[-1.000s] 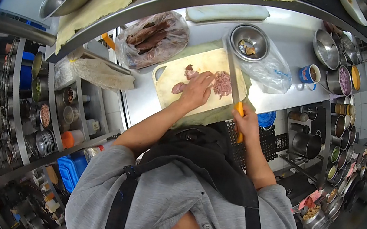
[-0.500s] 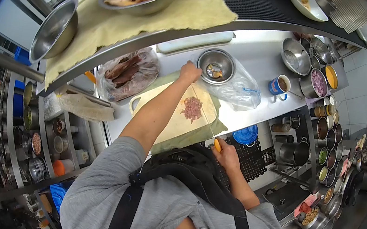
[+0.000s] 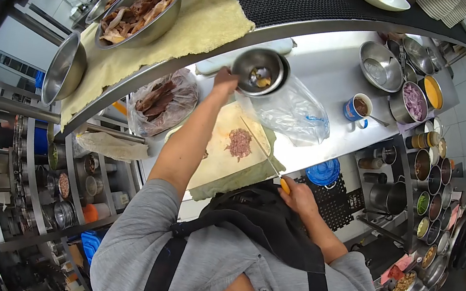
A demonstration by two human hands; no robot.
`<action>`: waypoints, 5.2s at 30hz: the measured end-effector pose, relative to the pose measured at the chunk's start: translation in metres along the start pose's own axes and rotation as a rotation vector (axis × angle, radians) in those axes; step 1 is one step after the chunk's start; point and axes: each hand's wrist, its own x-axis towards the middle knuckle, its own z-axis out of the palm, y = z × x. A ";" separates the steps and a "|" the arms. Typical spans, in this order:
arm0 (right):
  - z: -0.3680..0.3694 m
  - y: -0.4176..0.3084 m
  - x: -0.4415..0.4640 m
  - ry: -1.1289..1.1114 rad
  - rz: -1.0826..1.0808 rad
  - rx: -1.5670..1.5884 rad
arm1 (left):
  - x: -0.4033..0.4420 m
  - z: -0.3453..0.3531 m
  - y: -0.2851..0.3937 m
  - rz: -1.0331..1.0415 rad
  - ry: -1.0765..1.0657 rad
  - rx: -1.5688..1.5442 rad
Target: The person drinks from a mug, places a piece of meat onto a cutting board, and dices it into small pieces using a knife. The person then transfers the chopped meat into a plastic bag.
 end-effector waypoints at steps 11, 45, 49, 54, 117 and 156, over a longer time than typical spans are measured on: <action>-0.022 0.013 -0.008 -0.014 -0.005 -0.032 | 0.110 -0.044 -0.030 -0.202 0.228 -0.504; 0.045 0.018 0.002 -0.159 0.378 0.600 | -0.196 0.030 -0.155 0.671 0.168 0.292; 0.056 0.006 0.013 -0.249 0.350 0.515 | -0.196 0.041 -0.141 0.670 0.355 0.411; 0.076 -0.021 0.033 -0.343 0.323 0.580 | -0.182 0.052 -0.164 0.515 0.456 0.212; -0.010 0.016 -0.016 0.025 0.082 0.063 | -0.112 -0.099 -0.172 0.074 0.205 0.571; 0.064 -0.004 0.128 -0.033 -0.238 -0.011 | -0.166 0.005 -0.156 0.713 0.029 0.526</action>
